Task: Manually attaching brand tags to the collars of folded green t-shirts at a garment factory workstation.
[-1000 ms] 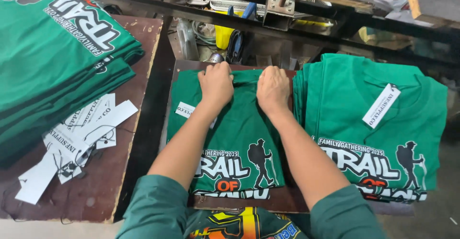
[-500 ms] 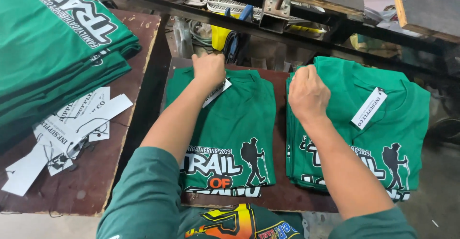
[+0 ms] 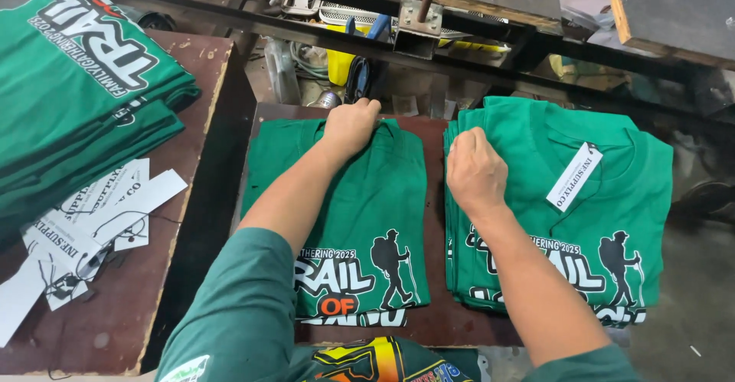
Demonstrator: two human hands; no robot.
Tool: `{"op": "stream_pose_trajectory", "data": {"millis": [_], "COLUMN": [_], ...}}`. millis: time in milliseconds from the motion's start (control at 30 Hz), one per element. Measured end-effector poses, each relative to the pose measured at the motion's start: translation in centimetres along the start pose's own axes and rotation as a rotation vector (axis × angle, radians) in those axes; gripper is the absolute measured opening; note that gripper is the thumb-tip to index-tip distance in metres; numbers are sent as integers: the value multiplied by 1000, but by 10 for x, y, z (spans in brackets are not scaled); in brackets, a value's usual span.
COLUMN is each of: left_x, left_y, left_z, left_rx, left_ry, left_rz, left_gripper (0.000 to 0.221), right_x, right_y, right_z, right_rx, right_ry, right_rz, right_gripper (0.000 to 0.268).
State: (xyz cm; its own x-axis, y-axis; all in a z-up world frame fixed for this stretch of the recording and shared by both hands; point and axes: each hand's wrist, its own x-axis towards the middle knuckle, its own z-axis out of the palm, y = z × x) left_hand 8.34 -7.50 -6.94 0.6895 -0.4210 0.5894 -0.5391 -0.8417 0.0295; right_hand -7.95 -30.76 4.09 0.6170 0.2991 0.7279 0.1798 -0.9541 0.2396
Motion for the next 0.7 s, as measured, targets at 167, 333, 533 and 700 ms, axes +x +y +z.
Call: {"op": "stream_pose_trajectory", "data": {"millis": [167,333,533,700], "left_x": [19,0,-97,-127], "left_y": [0,9,30,18], "left_z": [-49,-127,-167,-186], "left_rx": [-39,10,85,-101], "left_ry": [108,358,30,-163], "left_rz": [-62,-395,-434,-373], "left_gripper": [40,37,43,49], "right_x": [0,-14,29,2], "right_y": [-1,0,-56,-102], "right_z": [-1,13,-25,9], "right_rx": [-22,-82,-82,329], "right_ry": [-3,-83,46,-790], "right_rz": [-27,-8,-57,100], "right_gripper": [20,11,14,50]}}
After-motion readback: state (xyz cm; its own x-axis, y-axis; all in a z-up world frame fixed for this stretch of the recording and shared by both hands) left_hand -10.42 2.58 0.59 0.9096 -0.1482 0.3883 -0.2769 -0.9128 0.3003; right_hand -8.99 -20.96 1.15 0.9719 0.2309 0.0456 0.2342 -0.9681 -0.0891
